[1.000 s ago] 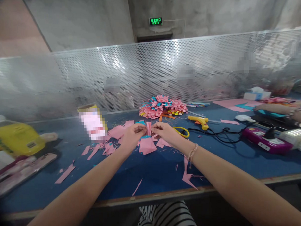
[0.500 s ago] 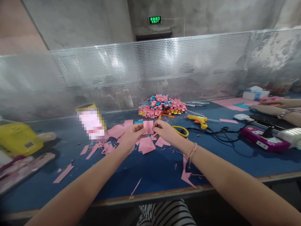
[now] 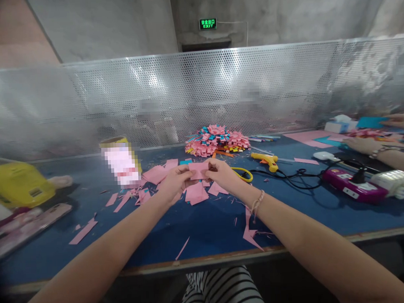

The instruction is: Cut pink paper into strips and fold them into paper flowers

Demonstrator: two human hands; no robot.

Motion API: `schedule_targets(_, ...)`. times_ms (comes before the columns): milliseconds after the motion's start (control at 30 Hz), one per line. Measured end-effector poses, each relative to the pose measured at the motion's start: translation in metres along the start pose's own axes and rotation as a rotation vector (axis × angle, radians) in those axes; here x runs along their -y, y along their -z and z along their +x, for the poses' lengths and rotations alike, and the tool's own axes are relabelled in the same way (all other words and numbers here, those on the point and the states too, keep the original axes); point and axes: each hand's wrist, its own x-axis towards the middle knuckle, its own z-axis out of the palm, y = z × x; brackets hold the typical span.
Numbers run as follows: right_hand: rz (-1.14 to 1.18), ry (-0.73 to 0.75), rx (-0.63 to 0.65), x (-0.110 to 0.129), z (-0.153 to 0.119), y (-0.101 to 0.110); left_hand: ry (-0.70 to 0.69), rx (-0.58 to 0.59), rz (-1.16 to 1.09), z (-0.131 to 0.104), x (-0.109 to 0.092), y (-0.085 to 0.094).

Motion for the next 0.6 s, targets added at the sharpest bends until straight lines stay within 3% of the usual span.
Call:
schedule_targets(433, 0.309, -0.064, -0.1, 0.0063, -0.0001, -0.0002, 0.046, -0.073, -0.112, 0.0023, -0.0038, 0.0035)
schedule_targets(600, 0.171, 0.017, -0.177, 0.0029, 0.0032, 0.0054, 0.035, 0.04, -0.122, 0.0015, -0.0056, 0.0058)
